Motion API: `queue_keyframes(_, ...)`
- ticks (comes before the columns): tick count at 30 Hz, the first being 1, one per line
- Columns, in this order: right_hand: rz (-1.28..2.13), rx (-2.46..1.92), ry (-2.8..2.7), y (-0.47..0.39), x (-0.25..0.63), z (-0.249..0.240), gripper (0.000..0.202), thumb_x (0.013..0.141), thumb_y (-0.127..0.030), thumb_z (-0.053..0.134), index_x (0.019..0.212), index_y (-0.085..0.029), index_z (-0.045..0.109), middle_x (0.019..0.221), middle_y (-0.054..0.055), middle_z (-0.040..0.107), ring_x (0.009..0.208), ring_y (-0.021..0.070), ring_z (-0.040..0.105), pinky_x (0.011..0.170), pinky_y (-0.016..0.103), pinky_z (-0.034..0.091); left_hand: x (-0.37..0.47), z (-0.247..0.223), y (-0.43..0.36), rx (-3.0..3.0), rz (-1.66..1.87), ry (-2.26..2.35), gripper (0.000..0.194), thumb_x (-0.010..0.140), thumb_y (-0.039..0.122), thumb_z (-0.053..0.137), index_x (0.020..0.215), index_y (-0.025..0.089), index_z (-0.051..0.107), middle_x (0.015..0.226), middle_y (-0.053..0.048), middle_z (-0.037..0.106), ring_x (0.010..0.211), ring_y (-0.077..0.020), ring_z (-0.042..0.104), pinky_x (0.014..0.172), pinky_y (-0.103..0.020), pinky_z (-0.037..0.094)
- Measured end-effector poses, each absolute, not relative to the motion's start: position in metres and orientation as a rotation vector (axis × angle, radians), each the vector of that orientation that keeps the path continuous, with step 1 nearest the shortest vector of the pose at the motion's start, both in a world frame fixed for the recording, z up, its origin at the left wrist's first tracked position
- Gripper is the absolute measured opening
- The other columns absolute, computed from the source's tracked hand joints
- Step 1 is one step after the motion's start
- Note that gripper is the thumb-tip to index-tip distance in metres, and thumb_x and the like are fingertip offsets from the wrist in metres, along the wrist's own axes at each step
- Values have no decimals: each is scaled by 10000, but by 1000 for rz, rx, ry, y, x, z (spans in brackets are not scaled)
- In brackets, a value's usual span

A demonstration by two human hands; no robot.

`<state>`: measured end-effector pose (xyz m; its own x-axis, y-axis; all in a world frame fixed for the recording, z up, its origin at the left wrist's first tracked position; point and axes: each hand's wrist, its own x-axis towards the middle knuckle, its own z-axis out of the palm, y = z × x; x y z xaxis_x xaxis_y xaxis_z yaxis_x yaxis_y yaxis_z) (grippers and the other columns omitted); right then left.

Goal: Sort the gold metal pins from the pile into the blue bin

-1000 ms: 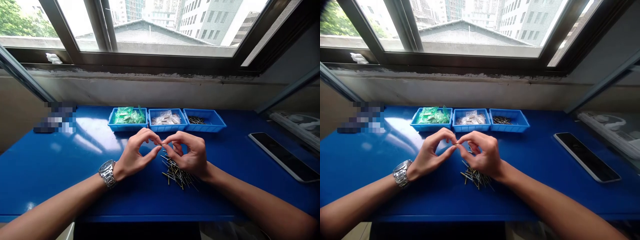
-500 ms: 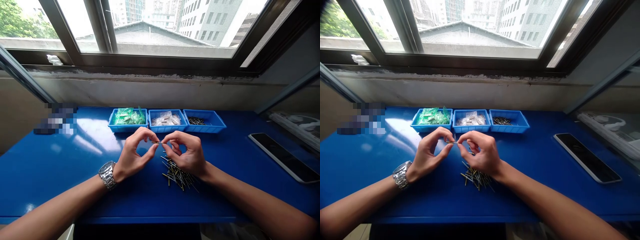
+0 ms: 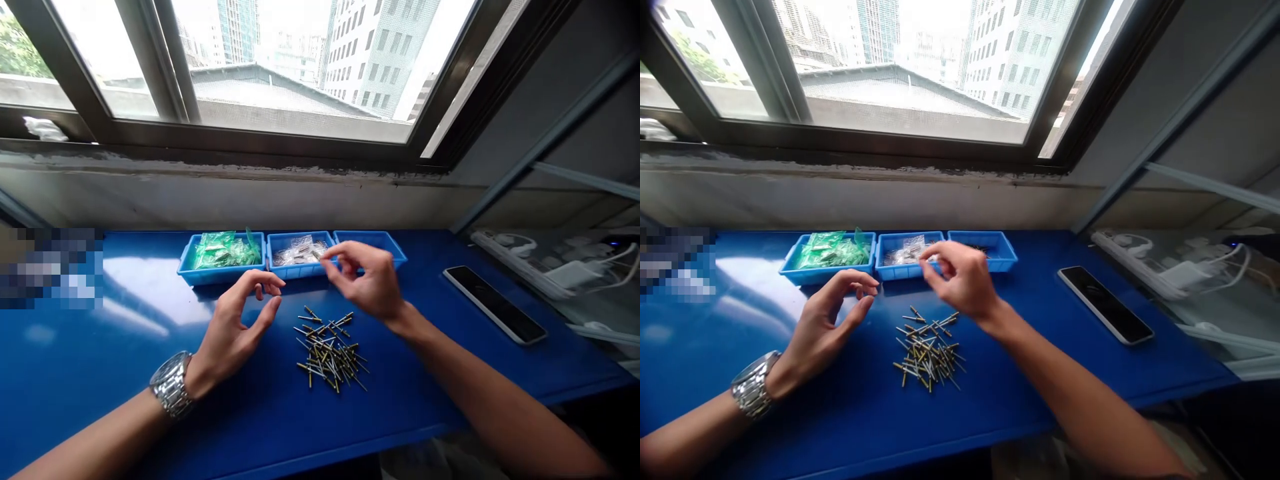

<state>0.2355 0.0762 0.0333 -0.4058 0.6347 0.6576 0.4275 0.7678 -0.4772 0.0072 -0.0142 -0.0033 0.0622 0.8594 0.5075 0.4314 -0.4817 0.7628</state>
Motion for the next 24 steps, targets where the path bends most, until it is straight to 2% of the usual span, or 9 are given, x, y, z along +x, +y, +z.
queue_keyframes(3,77,-1004,-2007,100,264,47,117,872,-275,697,884,-175,756,599,-34,502,533,102,453,531,255,400,7,-3,-14,1935,1379,1300,140,995,261,578,1123,217,615,1066,-65,658,928,-194,603,809,-357,505)
queue_keyframes(9,1,-1209,-2084,117,294,58,145,872,-336,721,869,-201,775,589,-36,521,506,97,468,516,261,376,9,-3,-13,1945,1366,1293,133,1000,249,569,1121,221,616,1047,-49,653,928,-180,610,818,-351,498)
queue_keyframes(13,338,-1060,-2310,103,282,57,163,904,-319,687,837,-181,742,573,-36,525,503,94,460,485,244,359,9,-3,-13,1940,1358,1293,130,1003,244,564,1117,216,619,1041,-48,652,928,-176,609,818,-346,495)
queue_keyframes(17,681,-906,-2666,88,264,52,137,883,-275,700,793,-181,743,570,-38,540,498,85,469,478,221,346,9,-2,-14,1940,1331,1303,121,1001,246,567,1104,210,620,1047,-48,657,925,-179,605,821,-350,497)
queue_keyframes(24,732,-893,-2835,71,244,45,142,879,-325,707,929,-199,750,629,-38,586,540,86,496,522,226,324,9,0,-16,1943,1285,1322,115,1000,222,562,1098,206,620,1056,-44,663,916,-173,599,814,-344,502)
